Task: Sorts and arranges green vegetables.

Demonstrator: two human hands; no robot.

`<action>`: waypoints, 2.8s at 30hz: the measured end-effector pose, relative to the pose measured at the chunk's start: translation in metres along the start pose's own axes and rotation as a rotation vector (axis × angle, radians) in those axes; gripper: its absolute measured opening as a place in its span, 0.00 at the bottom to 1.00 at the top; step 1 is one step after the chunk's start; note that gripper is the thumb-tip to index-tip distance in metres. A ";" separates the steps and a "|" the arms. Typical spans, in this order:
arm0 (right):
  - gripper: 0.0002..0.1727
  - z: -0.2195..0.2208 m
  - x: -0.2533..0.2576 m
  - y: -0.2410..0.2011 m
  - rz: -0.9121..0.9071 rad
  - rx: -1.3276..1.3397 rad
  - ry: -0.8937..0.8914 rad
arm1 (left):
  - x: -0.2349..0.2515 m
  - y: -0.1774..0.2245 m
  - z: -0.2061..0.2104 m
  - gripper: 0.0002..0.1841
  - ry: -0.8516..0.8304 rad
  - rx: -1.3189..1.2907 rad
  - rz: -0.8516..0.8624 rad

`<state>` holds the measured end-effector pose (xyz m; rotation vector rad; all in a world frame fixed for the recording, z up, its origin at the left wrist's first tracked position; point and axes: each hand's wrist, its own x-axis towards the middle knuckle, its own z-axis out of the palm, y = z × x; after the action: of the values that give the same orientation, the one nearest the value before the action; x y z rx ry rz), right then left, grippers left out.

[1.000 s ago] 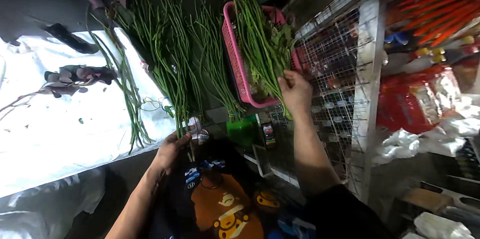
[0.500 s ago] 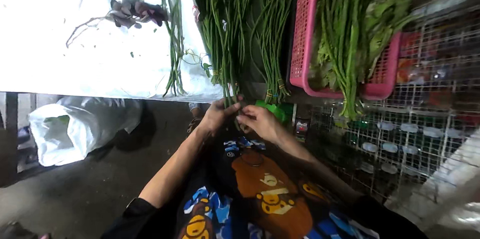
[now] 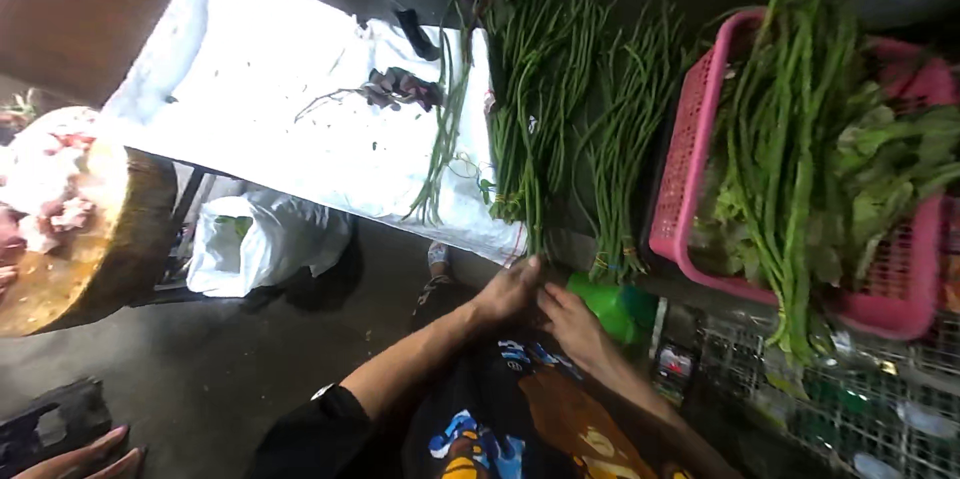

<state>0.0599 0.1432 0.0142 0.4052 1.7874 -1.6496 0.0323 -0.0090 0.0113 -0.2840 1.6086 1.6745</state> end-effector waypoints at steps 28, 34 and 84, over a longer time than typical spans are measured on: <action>0.21 0.130 0.007 -0.084 -0.059 0.500 0.280 | 0.032 0.024 -0.295 0.21 0.308 0.275 -0.017; 0.21 0.145 0.011 -0.098 -0.124 0.452 0.362 | 0.051 0.027 -0.303 0.20 0.262 0.495 -0.028; 0.20 0.181 0.141 -0.098 0.163 -0.551 0.286 | -0.025 0.073 -0.295 0.17 -0.041 -0.389 0.084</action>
<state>-0.0582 -0.0755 0.0004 0.5299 2.2551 -0.9646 -0.1015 -0.2827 0.0310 -0.3765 1.2716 2.0411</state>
